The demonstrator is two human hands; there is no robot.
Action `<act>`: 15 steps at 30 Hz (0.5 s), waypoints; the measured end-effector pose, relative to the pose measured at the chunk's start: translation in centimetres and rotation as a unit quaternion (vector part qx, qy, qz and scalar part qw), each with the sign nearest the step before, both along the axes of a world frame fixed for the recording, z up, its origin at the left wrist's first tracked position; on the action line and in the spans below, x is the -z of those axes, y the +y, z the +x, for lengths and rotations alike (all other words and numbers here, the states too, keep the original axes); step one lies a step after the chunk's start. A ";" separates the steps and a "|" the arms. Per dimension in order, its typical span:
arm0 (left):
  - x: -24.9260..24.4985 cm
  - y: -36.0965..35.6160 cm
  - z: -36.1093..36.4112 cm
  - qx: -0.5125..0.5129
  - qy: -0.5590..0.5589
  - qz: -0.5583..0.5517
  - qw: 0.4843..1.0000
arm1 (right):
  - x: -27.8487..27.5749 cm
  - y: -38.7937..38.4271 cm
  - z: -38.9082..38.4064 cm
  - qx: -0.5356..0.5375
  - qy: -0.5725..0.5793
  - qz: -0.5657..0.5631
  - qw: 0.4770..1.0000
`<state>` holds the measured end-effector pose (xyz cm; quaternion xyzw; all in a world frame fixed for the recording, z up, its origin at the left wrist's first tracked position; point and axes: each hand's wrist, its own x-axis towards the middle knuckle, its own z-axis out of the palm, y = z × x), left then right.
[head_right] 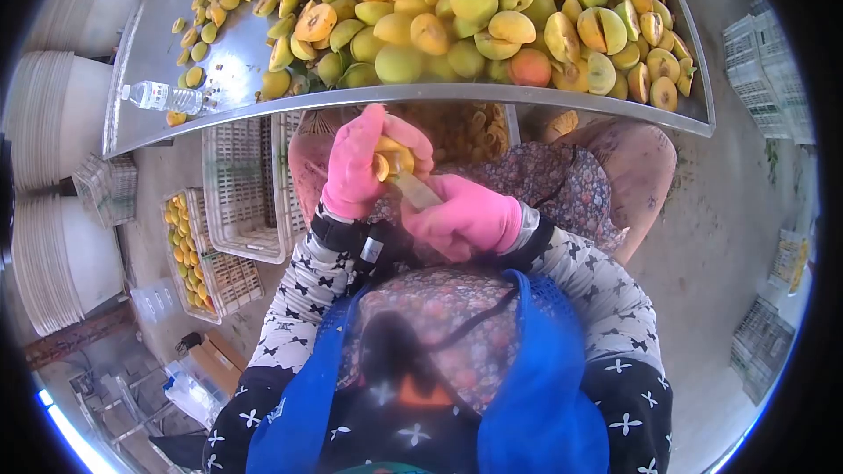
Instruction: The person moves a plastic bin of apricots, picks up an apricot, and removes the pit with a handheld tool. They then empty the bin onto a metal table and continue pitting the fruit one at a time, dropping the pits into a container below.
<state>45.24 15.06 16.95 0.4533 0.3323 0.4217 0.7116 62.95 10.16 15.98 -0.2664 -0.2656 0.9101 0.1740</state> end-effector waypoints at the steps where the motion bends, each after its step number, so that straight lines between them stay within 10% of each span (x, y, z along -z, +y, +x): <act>1: 0.1 0.4 0.0 0.033 0.013 0.005 0.999 | 0.8 0.0 0.2 -0.003 0.017 -0.011 1.000; 4: 2.1 1.0 0.1 0.061 0.078 -0.074 0.992 | 1.9 0.2 1.2 -0.009 -0.002 -0.012 1.000; 5: 1.6 0.5 0.7 -0.024 0.249 -0.061 0.966 | 2.1 0.4 1.3 -0.012 -0.021 -0.008 1.000; 15: 5.5 0.5 2.1 -0.130 -0.036 -0.245 0.960 | 3.2 1.1 0.8 0.029 -0.203 0.145 0.968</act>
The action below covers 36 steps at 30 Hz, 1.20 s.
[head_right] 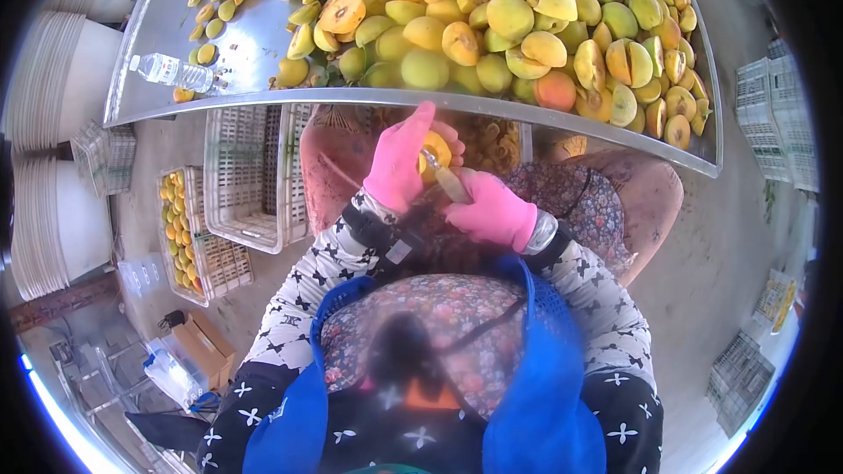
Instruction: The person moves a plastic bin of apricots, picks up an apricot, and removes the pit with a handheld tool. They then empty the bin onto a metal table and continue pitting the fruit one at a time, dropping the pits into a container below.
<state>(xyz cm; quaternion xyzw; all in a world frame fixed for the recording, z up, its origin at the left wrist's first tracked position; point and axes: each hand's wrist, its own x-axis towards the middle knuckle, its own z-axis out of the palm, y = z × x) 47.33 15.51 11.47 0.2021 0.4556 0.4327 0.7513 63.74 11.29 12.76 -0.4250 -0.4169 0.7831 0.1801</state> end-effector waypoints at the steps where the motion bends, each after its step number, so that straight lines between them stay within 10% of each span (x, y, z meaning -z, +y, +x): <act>1: 0.3 0.1 0.0 -0.005 -0.011 -0.003 1.000 | 0.9 -0.1 0.2 0.002 -0.017 0.023 1.000; 6: -0.2 0.5 -0.7 0.012 0.020 -0.060 0.998 | -0.3 -0.8 0.3 -0.082 -0.156 0.157 0.972; 9: 0.2 -0.1 -1.9 -0.036 0.136 0.108 0.984 | 0.0 -0.5 0.6 -0.055 -0.191 0.130 0.971; 10: -0.2 -0.4 -3.3 -0.059 0.221 0.206 0.952 | -0.3 -0.5 0.7 -0.066 -0.191 0.113 0.973; 11: 0.5 -0.3 -6.4 -0.034 0.500 0.451 0.739 | 0.2 -0.4 0.9 -0.046 -0.208 0.143 0.966; 13: -0.9 -1.0 -11.8 -0.176 0.285 0.284 0.899 | 1.8 -0.6 1.7 -0.001 -0.246 0.200 0.948; 15: 0.4 -0.9 -19.1 -0.252 0.427 0.188 0.848 | 2.0 -0.4 1.8 0.008 -0.268 0.265 0.926; 17: 6.6 -2.4 -27.9 -0.107 0.847 0.324 0.407 | 2.9 0.0 1.8 0.014 -0.264 0.294 0.918; 19: 9.8 -6.1 -29.8 0.001 0.780 0.043 0.625 | 2.7 -0.1 1.3 0.009 -0.269 0.287 0.920; 20: 12.1 -8.7 -30.3 0.057 0.763 0.037 0.643 | 2.6 -0.2 1.1 0.011 -0.265 0.281 0.922; 30: 12.1 -15.7 -31.8 0.178 0.717 -0.111 0.665 | 2.0 -0.9 0.5 -0.020 -0.251 0.296 0.921; 34: -1.0 -5.6 -25.0 -0.116 0.614 0.191 0.757 | 2.2 -1.1 -0.5 -0.027 -0.225 0.305 0.925; 36: -3.9 0.4 -22.9 -0.098 0.620 0.260 0.734 | 1.8 -1.3 -1.2 -0.042 -0.213 0.266 0.939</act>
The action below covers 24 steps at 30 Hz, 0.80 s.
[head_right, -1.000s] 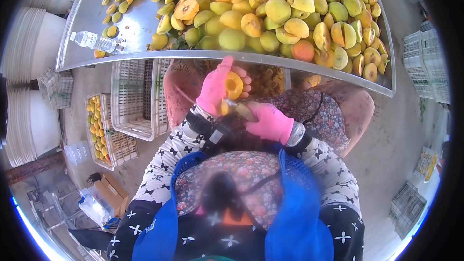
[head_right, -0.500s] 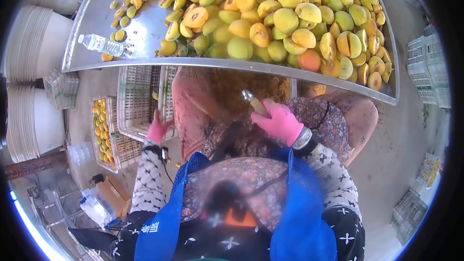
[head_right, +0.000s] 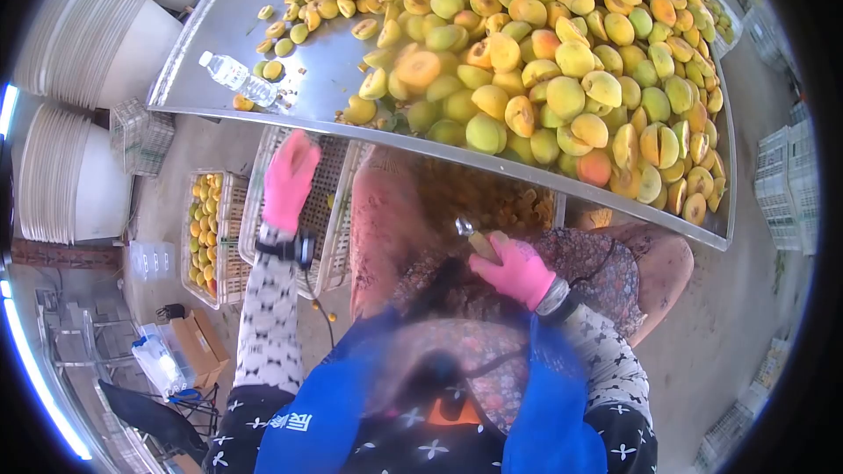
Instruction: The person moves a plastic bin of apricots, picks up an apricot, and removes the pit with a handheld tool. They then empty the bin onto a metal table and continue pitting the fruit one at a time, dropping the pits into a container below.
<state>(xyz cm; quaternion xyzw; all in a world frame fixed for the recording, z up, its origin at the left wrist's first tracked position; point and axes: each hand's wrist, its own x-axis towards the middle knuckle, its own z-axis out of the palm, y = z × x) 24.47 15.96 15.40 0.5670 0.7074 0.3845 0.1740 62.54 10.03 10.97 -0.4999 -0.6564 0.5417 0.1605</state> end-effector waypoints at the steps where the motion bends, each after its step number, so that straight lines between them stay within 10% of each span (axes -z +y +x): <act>1: -0.1 3.2 0.2 0.021 0.066 0.011 0.998 | -0.2 -0.1 -0.2 -0.002 0.003 -0.022 1.000; 7: -1.7 13.6 5.5 0.093 0.286 -0.303 0.904 | -0.2 -0.9 0.6 -0.012 -0.025 0.021 0.999; 16: 2.3 9.3 2.2 0.071 -0.029 -0.037 0.996 | -1.1 -0.3 1.3 0.015 0.017 0.049 0.999; 24: 0.3 13.0 8.9 0.096 0.233 -0.206 0.946 | -0.2 -0.6 0.0 -0.021 -0.020 0.023 0.999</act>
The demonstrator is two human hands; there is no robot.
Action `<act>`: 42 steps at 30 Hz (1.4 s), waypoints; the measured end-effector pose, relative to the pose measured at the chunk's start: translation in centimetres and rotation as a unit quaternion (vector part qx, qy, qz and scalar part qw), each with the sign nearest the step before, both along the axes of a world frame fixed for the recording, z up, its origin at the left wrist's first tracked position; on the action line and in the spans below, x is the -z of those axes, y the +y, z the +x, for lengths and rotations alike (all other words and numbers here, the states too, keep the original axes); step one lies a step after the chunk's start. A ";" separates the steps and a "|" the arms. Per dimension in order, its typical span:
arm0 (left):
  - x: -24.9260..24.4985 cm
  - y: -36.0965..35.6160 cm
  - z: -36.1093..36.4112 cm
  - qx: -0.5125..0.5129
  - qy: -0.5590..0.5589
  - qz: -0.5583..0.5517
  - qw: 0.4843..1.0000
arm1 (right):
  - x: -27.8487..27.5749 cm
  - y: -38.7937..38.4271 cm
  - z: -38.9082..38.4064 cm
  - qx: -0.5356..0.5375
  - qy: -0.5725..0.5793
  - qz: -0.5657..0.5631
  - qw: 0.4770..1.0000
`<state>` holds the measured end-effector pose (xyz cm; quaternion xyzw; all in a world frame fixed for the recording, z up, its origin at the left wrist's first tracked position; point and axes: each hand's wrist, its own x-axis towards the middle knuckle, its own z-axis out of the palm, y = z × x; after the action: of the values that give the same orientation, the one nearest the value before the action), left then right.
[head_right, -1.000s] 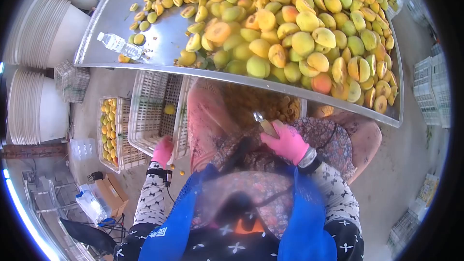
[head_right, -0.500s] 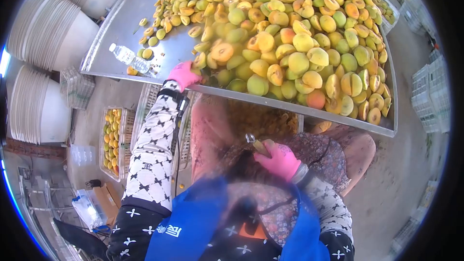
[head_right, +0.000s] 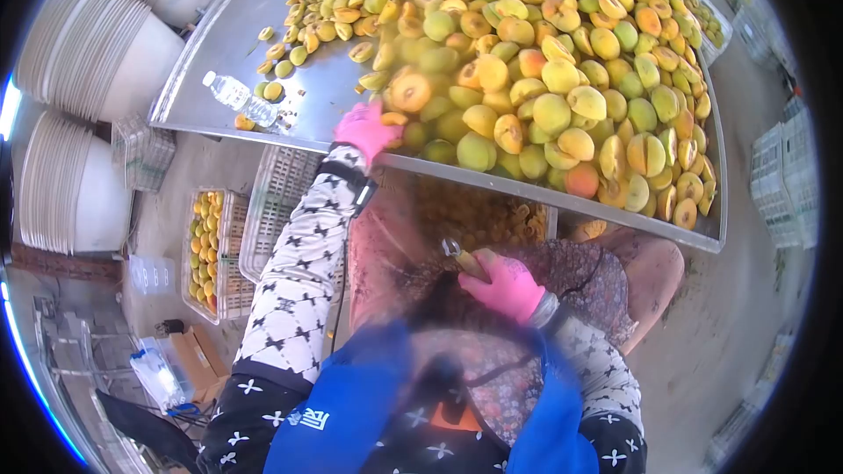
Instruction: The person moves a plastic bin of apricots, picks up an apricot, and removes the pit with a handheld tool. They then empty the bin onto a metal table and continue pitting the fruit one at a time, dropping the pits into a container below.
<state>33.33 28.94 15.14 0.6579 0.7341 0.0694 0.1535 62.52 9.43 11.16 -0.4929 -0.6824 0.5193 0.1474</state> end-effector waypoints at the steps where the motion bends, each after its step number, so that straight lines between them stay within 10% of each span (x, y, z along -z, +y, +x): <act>1: 0.4 0.5 -0.2 0.005 -0.004 0.005 1.000 | -0.1 0.0 0.0 0.000 -0.004 0.007 1.000; 5: 2.1 0.4 -4.2 0.026 -0.156 0.048 0.986 | -0.3 0.2 0.6 0.020 0.006 0.053 0.998; 6: 1.7 -0.2 -4.6 -0.011 -0.429 0.004 0.903 | 0.9 0.0 0.8 0.033 0.025 0.109 0.993; 9: -0.9 -2.6 -6.8 -0.196 -0.671 0.124 0.704 | 0.6 0.4 0.8 0.056 0.042 0.090 0.993; 15: 0.4 -11.5 -13.1 -0.434 -0.758 0.172 0.456 | -1.1 0.7 1.0 0.033 0.031 0.009 0.999; 18: 2.2 -15.2 -10.6 -0.374 -0.790 0.156 0.460 | -1.7 1.1 0.8 0.035 0.031 0.004 0.999; 26: 0.3 -14.3 -0.4 0.081 -0.963 -0.113 0.229 | -6.5 0.8 -1.8 0.059 0.089 0.072 0.992; 29: -0.2 -14.5 6.1 -0.031 -0.934 -0.112 0.337 | -8.1 1.5 -3.8 0.105 0.184 0.166 0.963; 36: -1.4 -15.2 10.9 0.019 -0.480 0.105 0.871 | -6.3 1.7 -4.1 0.180 0.143 0.250 0.940; 40: -2.8 -15.7 11.3 -0.095 -0.880 -0.113 0.452 | -7.7 1.9 -2.8 0.172 0.262 0.023 0.949; 42: -1.9 -16.1 11.8 0.015 -0.737 0.022 0.676 | -7.3 1.7 -2.0 0.242 0.305 -0.041 0.920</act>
<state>45.09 12.82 17.07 0.4078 0.3715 0.5453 0.6311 60.55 11.13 18.44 -0.4660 -0.4426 0.6207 0.4491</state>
